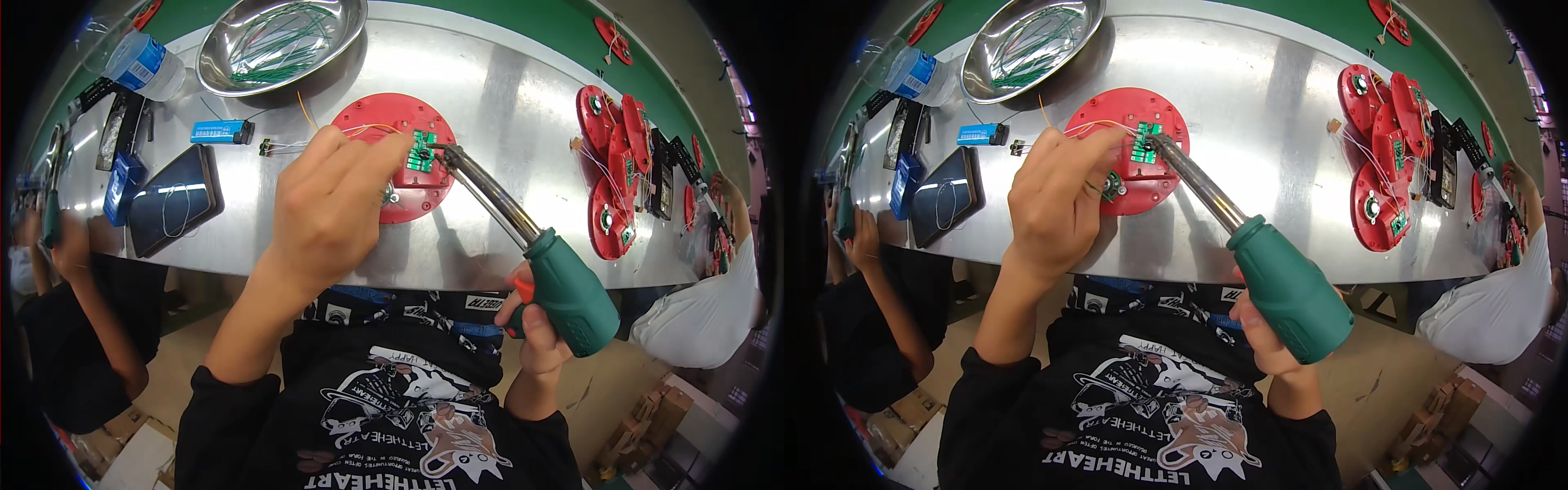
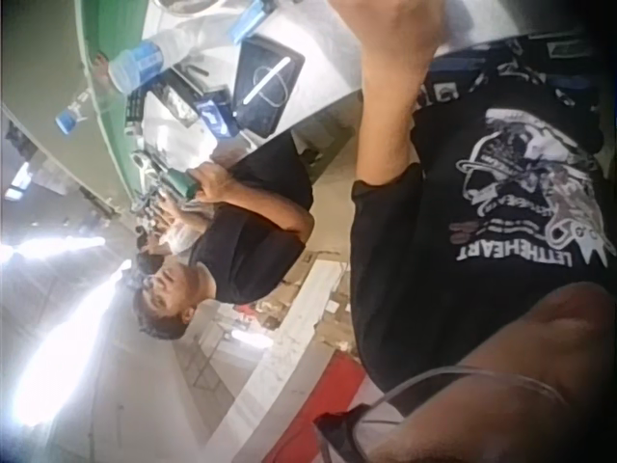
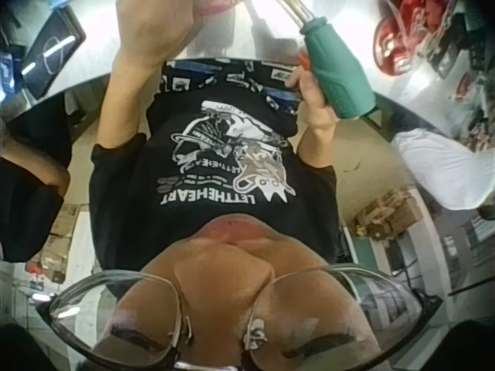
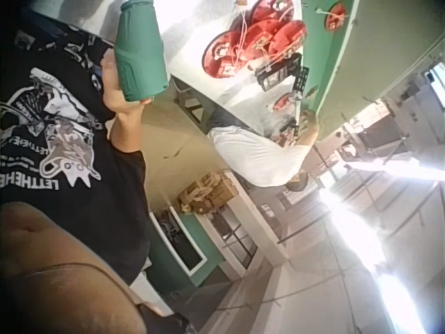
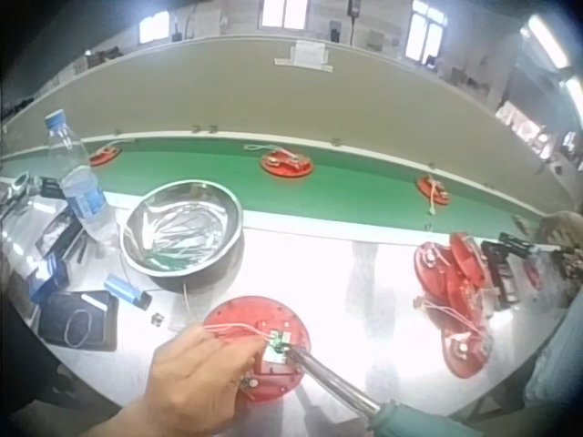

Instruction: Soldering components onto small green circuit boards on an assembly line.

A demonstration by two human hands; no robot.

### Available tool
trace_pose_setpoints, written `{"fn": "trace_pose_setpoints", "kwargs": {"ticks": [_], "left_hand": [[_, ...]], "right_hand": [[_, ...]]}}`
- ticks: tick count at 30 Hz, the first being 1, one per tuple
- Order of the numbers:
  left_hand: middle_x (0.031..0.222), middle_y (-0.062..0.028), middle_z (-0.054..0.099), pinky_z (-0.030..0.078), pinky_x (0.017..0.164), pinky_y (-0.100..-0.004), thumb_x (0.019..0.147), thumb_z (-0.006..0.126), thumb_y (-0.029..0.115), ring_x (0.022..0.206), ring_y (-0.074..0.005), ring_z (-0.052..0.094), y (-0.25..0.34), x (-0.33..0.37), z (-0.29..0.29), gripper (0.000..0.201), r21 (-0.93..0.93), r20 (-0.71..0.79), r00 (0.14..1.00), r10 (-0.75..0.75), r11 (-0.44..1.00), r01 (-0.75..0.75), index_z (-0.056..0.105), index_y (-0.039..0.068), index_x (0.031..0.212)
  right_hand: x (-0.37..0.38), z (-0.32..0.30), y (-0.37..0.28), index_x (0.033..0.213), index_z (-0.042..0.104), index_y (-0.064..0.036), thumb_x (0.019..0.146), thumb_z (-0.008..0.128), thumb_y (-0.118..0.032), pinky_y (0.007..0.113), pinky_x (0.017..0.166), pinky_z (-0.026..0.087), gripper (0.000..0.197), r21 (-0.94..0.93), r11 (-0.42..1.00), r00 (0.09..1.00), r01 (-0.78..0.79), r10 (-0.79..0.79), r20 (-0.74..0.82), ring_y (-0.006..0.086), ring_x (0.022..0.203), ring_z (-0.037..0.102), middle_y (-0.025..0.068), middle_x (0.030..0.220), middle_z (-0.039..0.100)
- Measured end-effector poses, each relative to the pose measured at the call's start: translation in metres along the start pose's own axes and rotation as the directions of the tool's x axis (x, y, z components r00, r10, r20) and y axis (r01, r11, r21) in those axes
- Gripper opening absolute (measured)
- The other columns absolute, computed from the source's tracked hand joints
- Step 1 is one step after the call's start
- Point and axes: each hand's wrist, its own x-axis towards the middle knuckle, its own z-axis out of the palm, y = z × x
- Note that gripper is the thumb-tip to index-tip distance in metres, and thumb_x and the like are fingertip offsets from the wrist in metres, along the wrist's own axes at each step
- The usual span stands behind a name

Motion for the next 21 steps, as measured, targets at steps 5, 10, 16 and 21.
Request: {"fn": "trace_pose_setpoints", "kwargs": {"ticks": [5, 10, 16, 21], "left_hand": [[0.082, -0.0106, 0.063, 0.048, 0.062, -0.0365, 0.084, 0.066, 0.0, 0.07, -0.0281, 0.056, 0.003, 0.002, -0.002, 0.032, -0.077, -0.064, 0.992, -0.112, 0.991, 0.107, 0.067, -0.005, 0.116], [0.086, -0.0131, 0.064, 0.049, 0.064, -0.0372, 0.081, 0.068, 0.0, 0.072, -0.0297, 0.058, 0.004, 0.008, -0.004, 0.026, -0.102, -0.101, 0.993, -0.062, 0.994, 0.051, 0.068, -0.003, 0.107], [0.085, -0.0129, 0.065, 0.052, 0.067, -0.0396, 0.082, 0.066, -0.003, 0.075, -0.0304, 0.062, -0.001, -0.002, -0.002, 0.021, -0.114, -0.036, 0.998, -0.055, 0.992, 0.051, 0.069, -0.002, 0.102], [0.083, -0.0121, 0.066, 0.053, 0.067, -0.0401, 0.081, 0.068, -0.002, 0.075, -0.03, 0.063, 0.001, -0.001, 0.001, 0.018, -0.098, -0.017, 0.996, -0.085, 0.992, 0.082, 0.069, -0.001, 0.099]], "right_hand": [[-0.001, 0.002, -0.005, 0.126, 0.057, 0.0116, 0.09, 0.063, -0.024, 0.027, 0.05, 0.047, 0.051, 0.01, 0.997, 0.997, -0.073, 0.073, -0.001, 0.02, 0.055, 0.061, 0.0213, 0.1, 0.064], [-0.003, 0.001, -0.005, 0.123, 0.058, 0.0106, 0.09, 0.063, -0.024, 0.027, 0.053, 0.047, 0.048, 0.04, 0.996, 0.997, -0.078, 0.079, -0.023, 0.0196, 0.056, 0.061, 0.0214, 0.1, 0.063], [0.0, 0.003, -0.008, 0.119, 0.06, 0.0107, 0.089, 0.063, -0.02, 0.027, 0.051, 0.047, 0.043, 0.03, 0.998, 0.998, -0.058, 0.059, -0.013, 0.0199, 0.056, 0.06, 0.0223, 0.101, 0.063], [0.003, -0.001, -0.005, 0.119, 0.06, 0.0115, 0.088, 0.06, -0.014, 0.029, 0.05, 0.05, 0.039, -0.052, 0.999, 0.999, 0.015, -0.013, 0.048, 0.0213, 0.056, 0.06, 0.0234, 0.102, 0.063]]}}
